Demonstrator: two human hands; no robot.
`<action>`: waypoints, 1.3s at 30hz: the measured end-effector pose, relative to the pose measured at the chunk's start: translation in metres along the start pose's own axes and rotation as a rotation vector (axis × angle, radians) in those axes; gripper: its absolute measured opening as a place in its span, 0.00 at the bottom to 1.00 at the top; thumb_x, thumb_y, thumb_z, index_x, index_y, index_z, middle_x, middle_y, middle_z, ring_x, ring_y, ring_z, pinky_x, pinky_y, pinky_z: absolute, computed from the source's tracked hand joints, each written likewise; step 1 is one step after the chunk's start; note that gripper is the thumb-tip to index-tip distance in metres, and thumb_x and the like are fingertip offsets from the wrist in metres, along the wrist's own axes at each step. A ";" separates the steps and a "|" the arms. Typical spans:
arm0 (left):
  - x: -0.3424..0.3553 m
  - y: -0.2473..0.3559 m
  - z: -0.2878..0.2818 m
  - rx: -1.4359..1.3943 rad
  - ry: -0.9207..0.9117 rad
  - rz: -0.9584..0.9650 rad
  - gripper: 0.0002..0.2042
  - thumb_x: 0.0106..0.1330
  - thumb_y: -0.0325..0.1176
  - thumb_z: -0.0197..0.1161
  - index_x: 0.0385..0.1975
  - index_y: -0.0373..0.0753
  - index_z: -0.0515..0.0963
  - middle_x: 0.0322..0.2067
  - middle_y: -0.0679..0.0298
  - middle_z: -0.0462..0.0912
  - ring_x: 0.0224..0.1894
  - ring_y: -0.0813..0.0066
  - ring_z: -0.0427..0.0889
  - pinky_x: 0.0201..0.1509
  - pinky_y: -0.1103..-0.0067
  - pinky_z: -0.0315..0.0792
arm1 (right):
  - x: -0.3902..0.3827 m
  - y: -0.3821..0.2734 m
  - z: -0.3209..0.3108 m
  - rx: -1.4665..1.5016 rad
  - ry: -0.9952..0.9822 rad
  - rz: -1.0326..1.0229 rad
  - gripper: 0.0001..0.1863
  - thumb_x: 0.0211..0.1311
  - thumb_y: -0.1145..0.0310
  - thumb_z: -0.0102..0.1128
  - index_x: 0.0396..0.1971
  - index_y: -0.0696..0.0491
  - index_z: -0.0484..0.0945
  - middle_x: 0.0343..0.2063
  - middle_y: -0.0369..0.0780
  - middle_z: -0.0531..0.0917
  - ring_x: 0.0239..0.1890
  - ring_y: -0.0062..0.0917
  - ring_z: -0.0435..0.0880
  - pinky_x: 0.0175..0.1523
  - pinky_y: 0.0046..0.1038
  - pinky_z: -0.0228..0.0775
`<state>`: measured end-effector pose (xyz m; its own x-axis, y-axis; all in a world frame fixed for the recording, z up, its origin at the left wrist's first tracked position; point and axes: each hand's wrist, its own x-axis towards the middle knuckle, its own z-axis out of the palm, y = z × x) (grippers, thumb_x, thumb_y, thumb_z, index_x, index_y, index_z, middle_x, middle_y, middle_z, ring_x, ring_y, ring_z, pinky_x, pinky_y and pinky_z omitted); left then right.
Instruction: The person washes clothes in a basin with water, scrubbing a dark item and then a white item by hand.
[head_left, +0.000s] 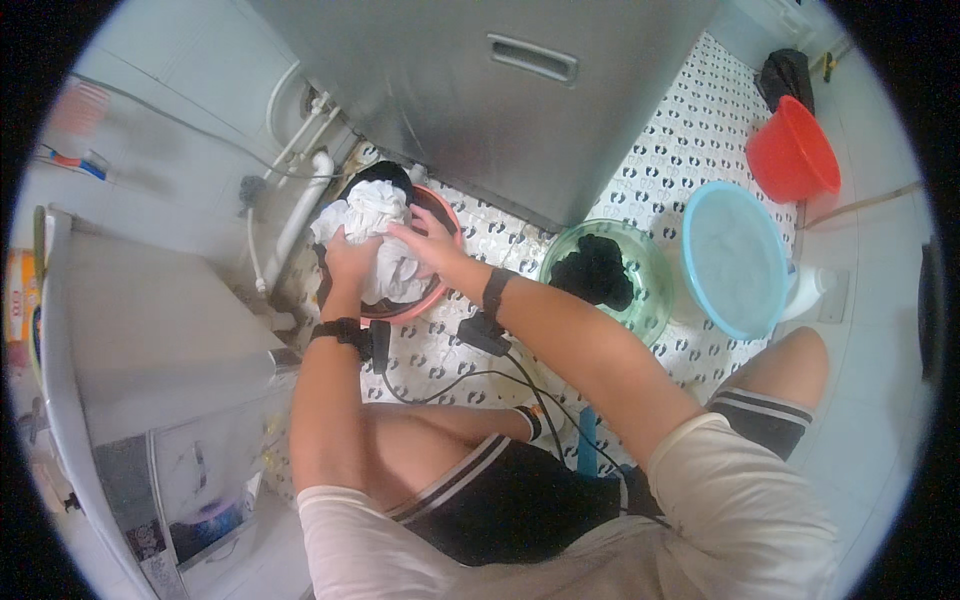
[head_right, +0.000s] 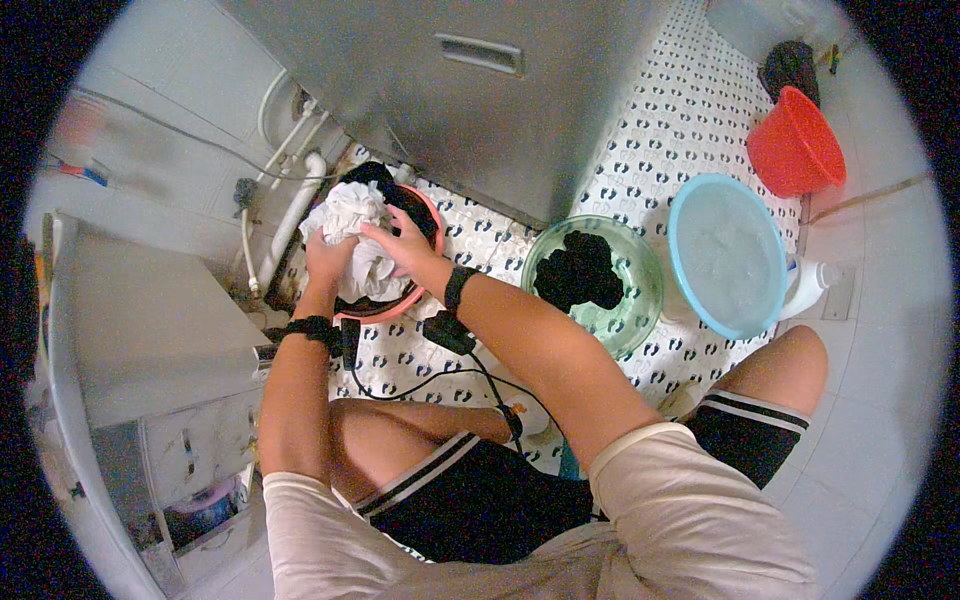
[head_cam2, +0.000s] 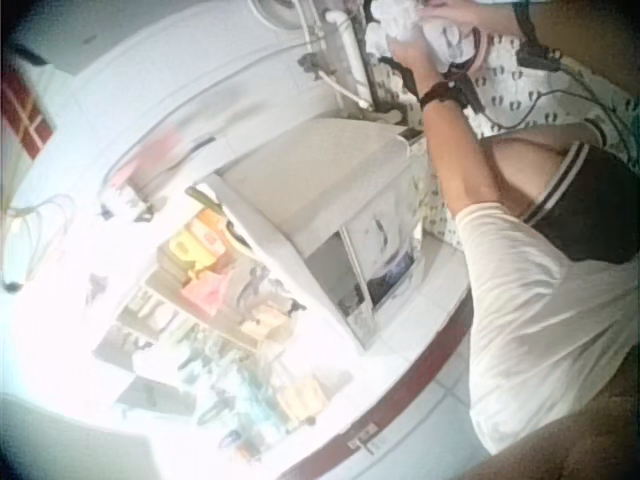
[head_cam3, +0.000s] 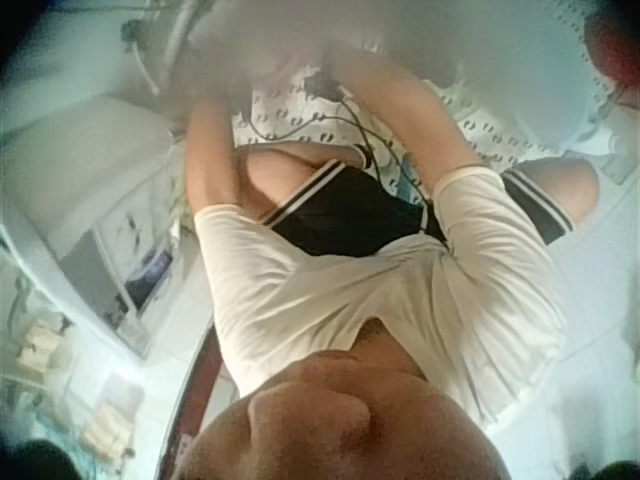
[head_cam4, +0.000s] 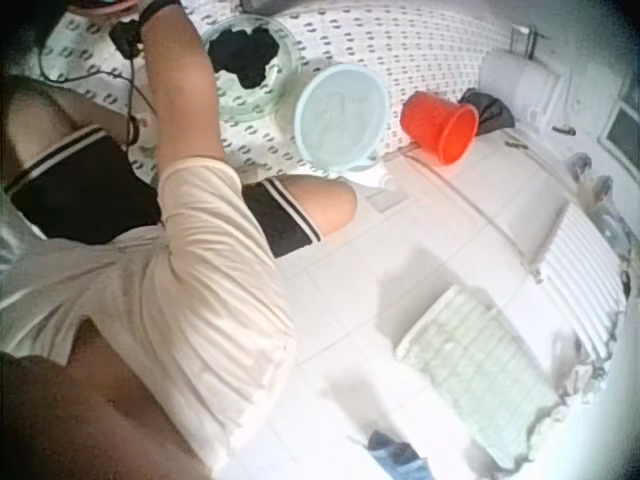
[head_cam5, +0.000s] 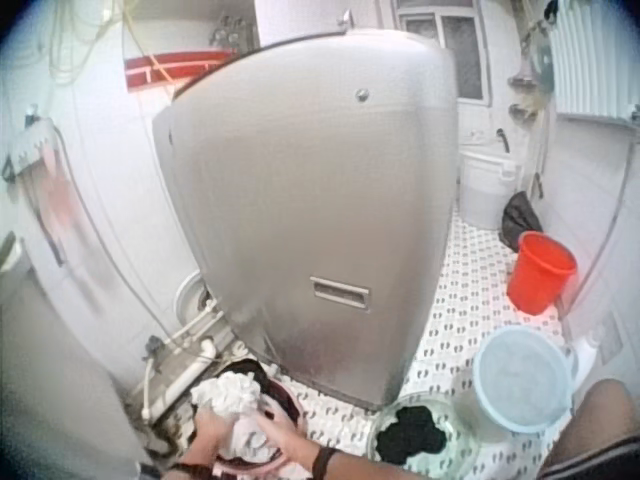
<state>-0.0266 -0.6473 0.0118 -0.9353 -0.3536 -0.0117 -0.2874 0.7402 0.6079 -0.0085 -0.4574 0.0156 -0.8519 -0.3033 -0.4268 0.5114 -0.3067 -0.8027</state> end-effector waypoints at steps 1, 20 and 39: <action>-0.003 0.003 -0.014 -0.118 0.004 -0.020 0.35 0.47 0.41 0.76 0.55 0.27 0.77 0.52 0.46 0.83 0.54 0.57 0.84 0.58 0.66 0.76 | -0.015 -0.012 0.006 -0.048 -0.044 0.013 0.59 0.53 0.37 0.72 0.78 0.42 0.47 0.75 0.45 0.57 0.73 0.51 0.61 0.55 0.66 0.71; -0.217 0.367 -0.086 -0.592 -0.520 0.521 0.34 0.59 0.40 0.72 0.66 0.35 0.70 0.46 0.62 0.80 0.43 0.78 0.80 0.36 0.79 0.76 | -0.261 -0.225 -0.148 0.317 -0.117 -0.650 0.26 0.63 0.64 0.69 0.57 0.57 0.72 0.47 0.41 0.83 0.46 0.27 0.87 0.49 0.31 0.83; -0.283 0.459 0.238 -0.464 -0.842 0.719 0.32 0.55 0.40 0.74 0.58 0.30 0.75 0.47 0.52 0.84 0.46 0.63 0.83 0.52 0.69 0.75 | -0.409 -0.244 -0.416 0.636 0.184 -0.748 0.31 0.73 0.47 0.45 0.64 0.55 0.72 0.61 0.44 0.80 0.61 0.38 0.80 0.68 0.41 0.70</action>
<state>0.0570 -0.0710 0.1049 -0.7422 0.6691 0.0375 0.2961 0.2772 0.9141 0.1681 0.1168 0.2125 -0.9559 0.2937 -0.0038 -0.2448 -0.8040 -0.5419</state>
